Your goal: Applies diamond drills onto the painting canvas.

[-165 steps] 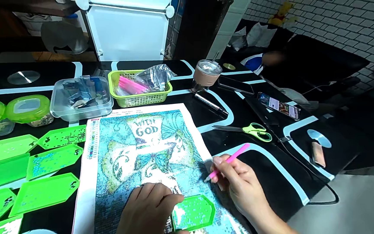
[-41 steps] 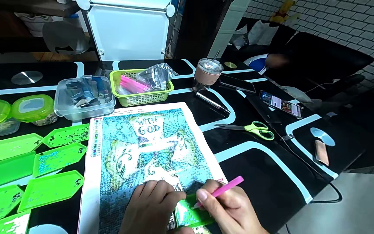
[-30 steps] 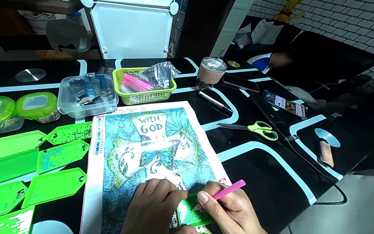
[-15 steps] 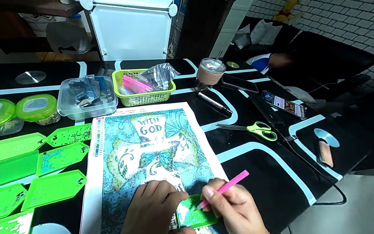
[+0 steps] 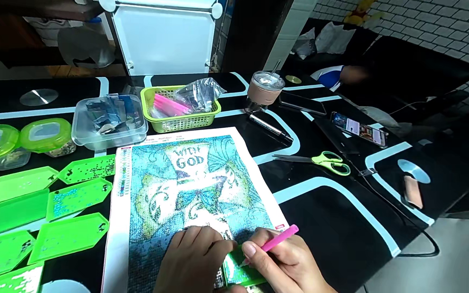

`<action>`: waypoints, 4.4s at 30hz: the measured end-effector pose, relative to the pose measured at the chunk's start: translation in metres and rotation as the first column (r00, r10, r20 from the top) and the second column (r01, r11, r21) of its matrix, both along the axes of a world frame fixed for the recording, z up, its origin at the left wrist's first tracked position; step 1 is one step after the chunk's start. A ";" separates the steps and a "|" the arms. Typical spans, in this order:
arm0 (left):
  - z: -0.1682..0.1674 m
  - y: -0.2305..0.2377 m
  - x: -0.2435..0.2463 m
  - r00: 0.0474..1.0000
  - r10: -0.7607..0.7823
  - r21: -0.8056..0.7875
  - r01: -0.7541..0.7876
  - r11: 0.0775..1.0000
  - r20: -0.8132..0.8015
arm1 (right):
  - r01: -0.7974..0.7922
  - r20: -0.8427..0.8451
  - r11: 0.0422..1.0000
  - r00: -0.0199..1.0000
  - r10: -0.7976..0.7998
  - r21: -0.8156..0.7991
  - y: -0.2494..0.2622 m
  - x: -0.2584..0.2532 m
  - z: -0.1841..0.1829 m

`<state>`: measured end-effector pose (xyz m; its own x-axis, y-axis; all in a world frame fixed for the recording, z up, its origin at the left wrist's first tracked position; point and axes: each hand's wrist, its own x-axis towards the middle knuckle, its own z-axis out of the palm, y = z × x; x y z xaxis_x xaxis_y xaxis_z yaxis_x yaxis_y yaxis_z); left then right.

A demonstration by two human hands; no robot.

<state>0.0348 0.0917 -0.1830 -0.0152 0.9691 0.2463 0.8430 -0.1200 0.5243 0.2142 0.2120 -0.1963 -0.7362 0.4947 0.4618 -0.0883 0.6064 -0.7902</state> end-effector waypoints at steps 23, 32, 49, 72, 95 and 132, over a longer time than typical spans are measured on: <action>0.003 0.000 -0.002 0.998 -0.028 -0.057 0.031 0.998 0.054 | 0.381 0.014 0.885 0.920 -0.392 -0.266 0.039 0.014 0.001; 0.003 -0.001 -0.002 0.999 -0.022 -0.049 0.024 0.999 0.047 | 0.371 0.021 0.909 0.927 -0.374 -0.190 0.041 0.013 -0.003; 0.004 -0.001 -0.002 0.999 -0.017 -0.057 0.019 0.998 0.032 | 0.403 0.091 0.915 0.911 -0.402 0.003 0.037 0.016 0.000; -0.002 0.000 0.001 1.000 0.021 0.003 -0.021 1.000 -0.019 | 0.024 -0.007 0.999 1.000 -0.024 -0.029 -0.008 0.005 -0.001; 0.002 0.001 0.000 1.000 0.000 -0.055 0.000 0.998 0.007 | 0.240 -0.052 0.853 0.954 -0.297 -0.463 0.030 0.014 0.008; 0.005 -0.002 -0.003 0.999 -0.029 -0.062 0.032 0.998 0.043 | 0.351 0.014 0.916 0.935 -0.355 -0.195 0.042 0.020 0.001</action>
